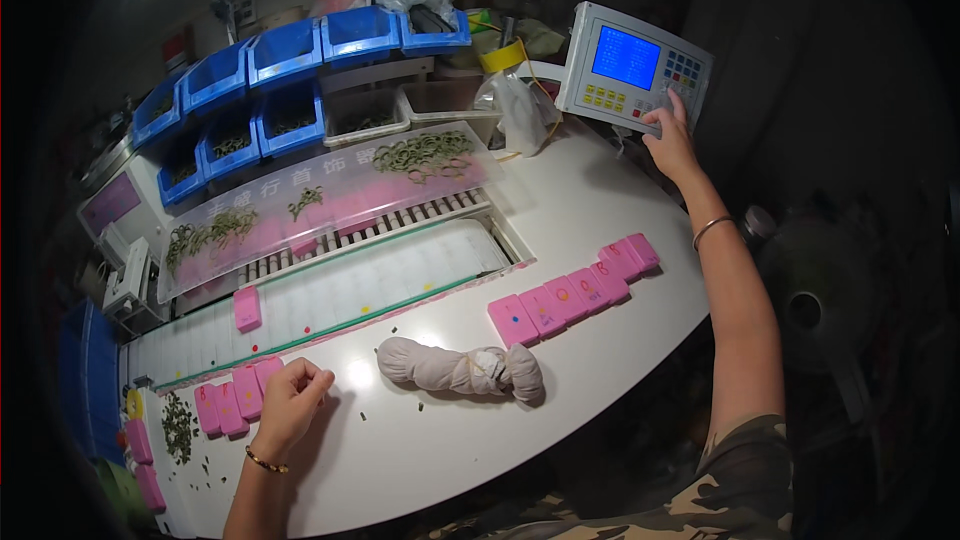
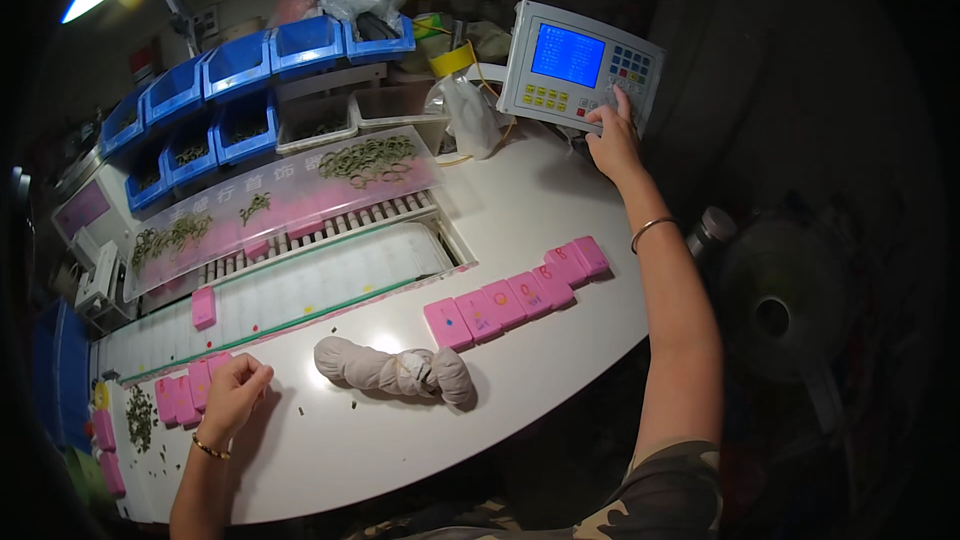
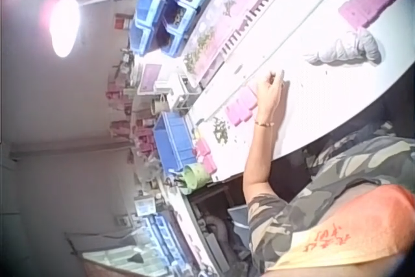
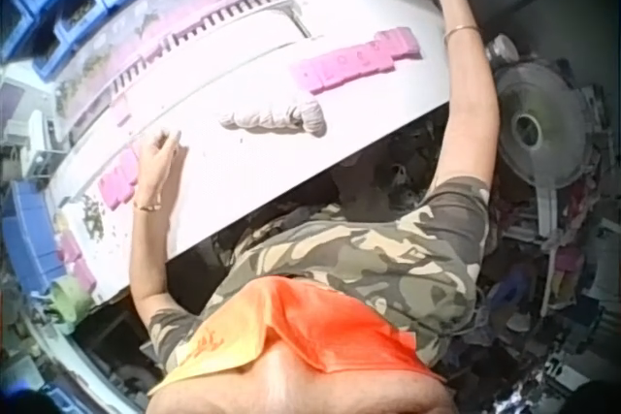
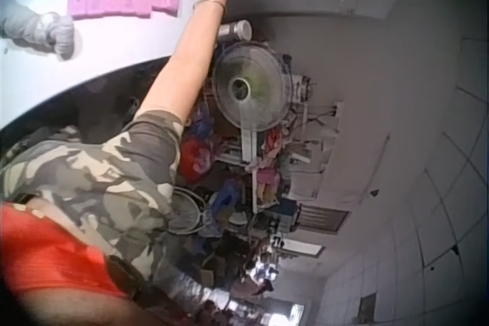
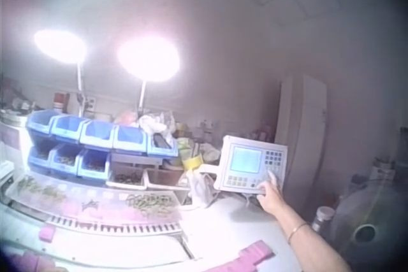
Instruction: Assembling small keychain components, including metal rings and plastic housings, at a production workstation.
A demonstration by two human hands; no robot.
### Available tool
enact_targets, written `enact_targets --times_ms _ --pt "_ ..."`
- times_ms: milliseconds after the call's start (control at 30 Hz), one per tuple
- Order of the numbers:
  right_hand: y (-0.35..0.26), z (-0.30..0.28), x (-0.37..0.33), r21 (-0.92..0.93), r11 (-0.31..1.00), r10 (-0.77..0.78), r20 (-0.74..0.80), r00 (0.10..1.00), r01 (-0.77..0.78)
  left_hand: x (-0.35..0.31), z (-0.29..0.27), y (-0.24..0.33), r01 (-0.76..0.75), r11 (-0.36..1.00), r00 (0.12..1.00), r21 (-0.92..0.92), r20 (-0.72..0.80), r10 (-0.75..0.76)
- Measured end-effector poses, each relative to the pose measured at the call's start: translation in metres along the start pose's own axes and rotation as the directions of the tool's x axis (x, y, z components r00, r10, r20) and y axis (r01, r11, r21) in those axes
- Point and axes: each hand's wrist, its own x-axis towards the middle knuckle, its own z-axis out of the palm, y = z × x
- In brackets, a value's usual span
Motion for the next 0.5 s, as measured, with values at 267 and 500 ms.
enact_targets --times_ms 267,500 --pt "-0.018 0.002 0.009 -0.098 0.986 0.15 0.186 0.971 -0.133 -0.004 -0.005 -0.011 0.019 0.991 0.999 -0.13 0.047 -0.013" --pt "-0.013 -0.013 0.018 0.018 0.979 0.188 0.329 0.925 -0.205 -0.006 0.0 -0.014 -0.041 0.998 0.999 -0.041 0.014 0.042"
